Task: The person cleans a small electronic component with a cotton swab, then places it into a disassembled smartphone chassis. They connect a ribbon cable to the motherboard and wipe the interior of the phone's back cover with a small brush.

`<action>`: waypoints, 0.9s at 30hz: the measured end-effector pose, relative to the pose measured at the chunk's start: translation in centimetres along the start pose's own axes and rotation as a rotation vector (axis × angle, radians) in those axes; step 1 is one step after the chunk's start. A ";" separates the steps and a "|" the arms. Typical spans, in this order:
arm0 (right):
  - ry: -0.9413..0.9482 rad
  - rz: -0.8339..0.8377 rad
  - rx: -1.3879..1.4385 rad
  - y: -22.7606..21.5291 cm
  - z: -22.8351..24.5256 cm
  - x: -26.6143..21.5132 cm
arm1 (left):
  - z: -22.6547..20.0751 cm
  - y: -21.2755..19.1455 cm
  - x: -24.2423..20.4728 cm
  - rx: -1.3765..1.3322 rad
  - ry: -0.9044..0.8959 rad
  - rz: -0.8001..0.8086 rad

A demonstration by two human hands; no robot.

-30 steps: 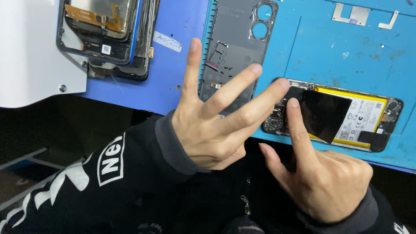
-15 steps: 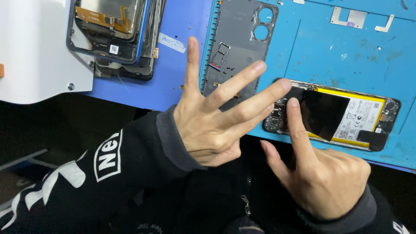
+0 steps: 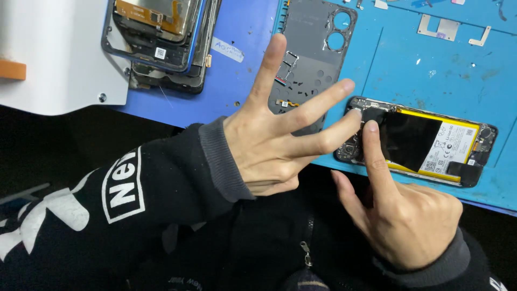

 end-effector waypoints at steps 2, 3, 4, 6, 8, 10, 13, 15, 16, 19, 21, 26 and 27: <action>0.005 0.001 -0.009 0.0 -0.1 0.0 | 0.0 0.1 0.2 0.013 0.018 0.009; 0.008 0.015 -0.018 0.1 -0.2 -0.1 | -0.3 0.1 0.2 0.081 0.041 -0.002; 0.011 0.027 -0.023 0.3 -0.2 -0.1 | -0.5 0.2 0.2 0.150 0.063 -0.010; 0.004 0.000 0.011 -0.1 -0.2 0.0 | -1.1 0.0 0.8 0.271 0.103 -0.012; -0.001 -0.028 0.041 -0.2 -0.3 -0.2 | -1.6 -0.4 1.6 0.393 0.145 -0.016; -0.009 -0.064 0.163 0.1 -0.7 -0.8 | -2.5 -0.6 2.4 0.533 0.236 -0.005; -0.042 -0.054 0.214 0.6 -0.7 -1.5 | -2.5 -1.9 3.4 0.545 0.274 0.019; -0.039 -0.041 0.183 0.9 -0.8 -1.4 | -2.0 -2.7 3.0 0.411 0.250 -0.001; -0.031 -0.016 0.146 1.2 -1.0 -1.6 | -1.8 -3.1 2.9 0.266 0.224 -0.026; -0.003 -0.030 0.122 -0.3 -0.7 0.0 | -0.5 -4.6 1.8 0.010 0.082 -0.093; -0.001 -0.027 0.074 -0.5 -0.6 0.2 | -0.6 -3.9 1.8 -0.030 0.005 -0.081; -0.010 -0.057 0.073 -0.8 -0.5 0.4 | 0.1 -1.4 1.6 -0.123 -0.135 -0.054; -0.009 -0.049 0.069 -0.8 -0.5 0.4 | 0.1 -1.3 1.7 -0.133 -0.129 -0.053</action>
Point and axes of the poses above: each hand's wrist, its own x-axis towards the middle knuckle, its own y-axis out of the palm, z = x × y, the point moved 8 cm from there along x, towards the middle knuckle, and after that the axes turned 8 degrees about -x, right-handed, at the moved point
